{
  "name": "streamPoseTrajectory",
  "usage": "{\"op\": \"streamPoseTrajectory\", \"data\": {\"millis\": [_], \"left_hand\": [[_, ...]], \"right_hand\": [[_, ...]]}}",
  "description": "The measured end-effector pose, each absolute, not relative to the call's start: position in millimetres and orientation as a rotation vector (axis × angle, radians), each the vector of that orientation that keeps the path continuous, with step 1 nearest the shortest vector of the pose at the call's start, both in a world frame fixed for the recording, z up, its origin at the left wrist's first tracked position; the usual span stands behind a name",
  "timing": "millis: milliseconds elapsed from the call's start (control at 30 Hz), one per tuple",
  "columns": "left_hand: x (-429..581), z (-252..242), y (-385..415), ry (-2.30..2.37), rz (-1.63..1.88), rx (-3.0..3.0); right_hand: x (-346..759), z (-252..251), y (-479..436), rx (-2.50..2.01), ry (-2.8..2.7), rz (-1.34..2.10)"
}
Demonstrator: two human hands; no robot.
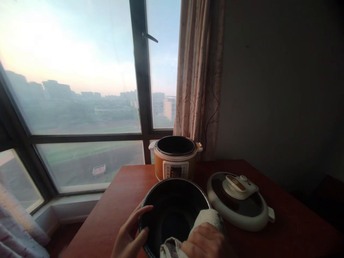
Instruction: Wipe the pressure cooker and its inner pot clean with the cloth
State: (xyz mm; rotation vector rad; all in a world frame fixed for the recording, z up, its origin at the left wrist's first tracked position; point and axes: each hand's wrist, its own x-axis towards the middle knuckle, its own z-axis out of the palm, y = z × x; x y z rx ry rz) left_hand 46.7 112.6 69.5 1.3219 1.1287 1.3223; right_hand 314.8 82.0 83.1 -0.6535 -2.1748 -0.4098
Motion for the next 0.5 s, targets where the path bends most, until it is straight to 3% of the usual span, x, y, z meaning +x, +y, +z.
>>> {"op": "streamPoseTrajectory", "data": {"millis": [233, 500], "left_hand": [[43.4, 76.2, 142.0, 1.048, 1.322, 1.357], [52.5, 70.6, 137.4, 1.085, 1.364, 1.286]], "right_hand": [[365.1, 97.8, 99.9, -0.802, -2.343, 0.217], [356.3, 40.4, 92.4, -0.913, -1.912, 0.038]]}}
